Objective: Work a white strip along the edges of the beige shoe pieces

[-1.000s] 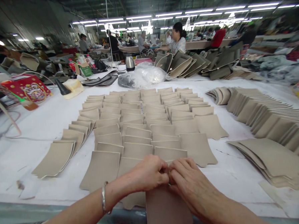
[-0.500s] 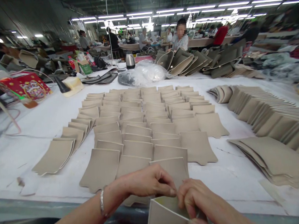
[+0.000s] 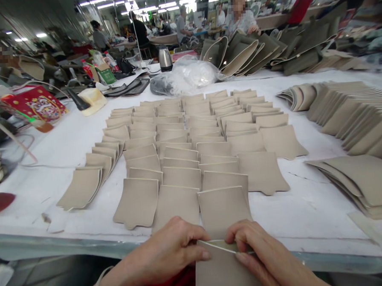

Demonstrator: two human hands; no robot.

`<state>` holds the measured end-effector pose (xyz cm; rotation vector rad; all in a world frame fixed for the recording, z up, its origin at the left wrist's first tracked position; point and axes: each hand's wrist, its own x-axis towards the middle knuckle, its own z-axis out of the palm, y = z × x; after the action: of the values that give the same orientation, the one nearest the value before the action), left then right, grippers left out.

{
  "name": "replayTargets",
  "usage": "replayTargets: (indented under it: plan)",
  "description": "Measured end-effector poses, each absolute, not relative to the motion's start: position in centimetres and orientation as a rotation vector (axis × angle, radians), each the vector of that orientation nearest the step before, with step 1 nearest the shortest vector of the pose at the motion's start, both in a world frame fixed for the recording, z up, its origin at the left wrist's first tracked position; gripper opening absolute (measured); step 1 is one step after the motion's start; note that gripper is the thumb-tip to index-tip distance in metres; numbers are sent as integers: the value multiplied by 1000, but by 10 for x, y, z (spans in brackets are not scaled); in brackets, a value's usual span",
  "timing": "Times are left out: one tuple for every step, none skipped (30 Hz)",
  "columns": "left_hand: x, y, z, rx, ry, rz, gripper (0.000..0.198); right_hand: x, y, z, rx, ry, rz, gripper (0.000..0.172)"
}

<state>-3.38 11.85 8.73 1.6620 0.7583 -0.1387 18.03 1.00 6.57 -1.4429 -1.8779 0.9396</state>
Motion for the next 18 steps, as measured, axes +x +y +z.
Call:
replayTargets:
  plan:
    - [-34, 119, 86, 1663, 752, -143, 17, 180, 10, 66, -1449, -1881, 945, 20]
    - [-34, 119, 85, 1666, 744, -149, 19, 180, 10, 65, -1456, -1890, 954, 20]
    - [-34, 120, 85, 1666, 738, -153, 19, 180, 10, 65, -1469, -1901, 970, 20]
    - [-33, 120, 84, 1666, 738, -153, 18, 181, 10, 64, -1482, -1914, 988, 20]
    - [-33, 120, 84, 1661, 739, -152, 16, 181, 11, 63, -1499, -1918, 997, 20]
    - [-32, 120, 84, 1653, 745, -150, 15, 182, 11, 62, -1505, -1925, 1010, 20]
    - [-31, 120, 83, 1645, 751, -149, 13, 183, 11, 61, -1510, -1930, 1024, 20]
    - [-30, 119, 82, 1641, 757, -147, 12, 185, 12, 60, -1513, -1933, 1040, 20]
    - [-30, 119, 82, 1642, 763, -145, 11, 186, 12, 59, -1512, -1938, 1057, 20]
    - [-29, 118, 81, 1647, 764, -143, 11, 187, 13, 58, -1508, -1942, 1080, 20]
    - [-29, 118, 80, 1657, 763, -141, 10, 189, 13, 58, -1504, -1946, 1108, 19]
    - [-28, 118, 80, 1674, 761, -140, 10, 190, 14, 58, -1502, -1944, 1135, 18]
    - [-28, 117, 80, 1693, 754, -139, 11, 190, 14, 57, -1506, -1936, 1157, 18]
    - [-27, 117, 80, 1713, 743, -140, 11, 191, 14, 57, -1501, -1934, 1177, 17]
    - [-27, 117, 81, 1731, 727, -143, 12, 191, 14, 57, -1497, -1930, 1190, 17]
    - [-26, 117, 82, 1746, 710, -147, 13, 191, 14, 56, -1499, -1928, 1197, 16]
    - [-25, 117, 83, 1756, 693, -153, 14, 191, 14, 56, -1504, -1929, 1197, 16]
    - [-23, 117, 84, 1761, 681, -159, 15, 191, 14, 56, -1506, -1934, 1197, 17]
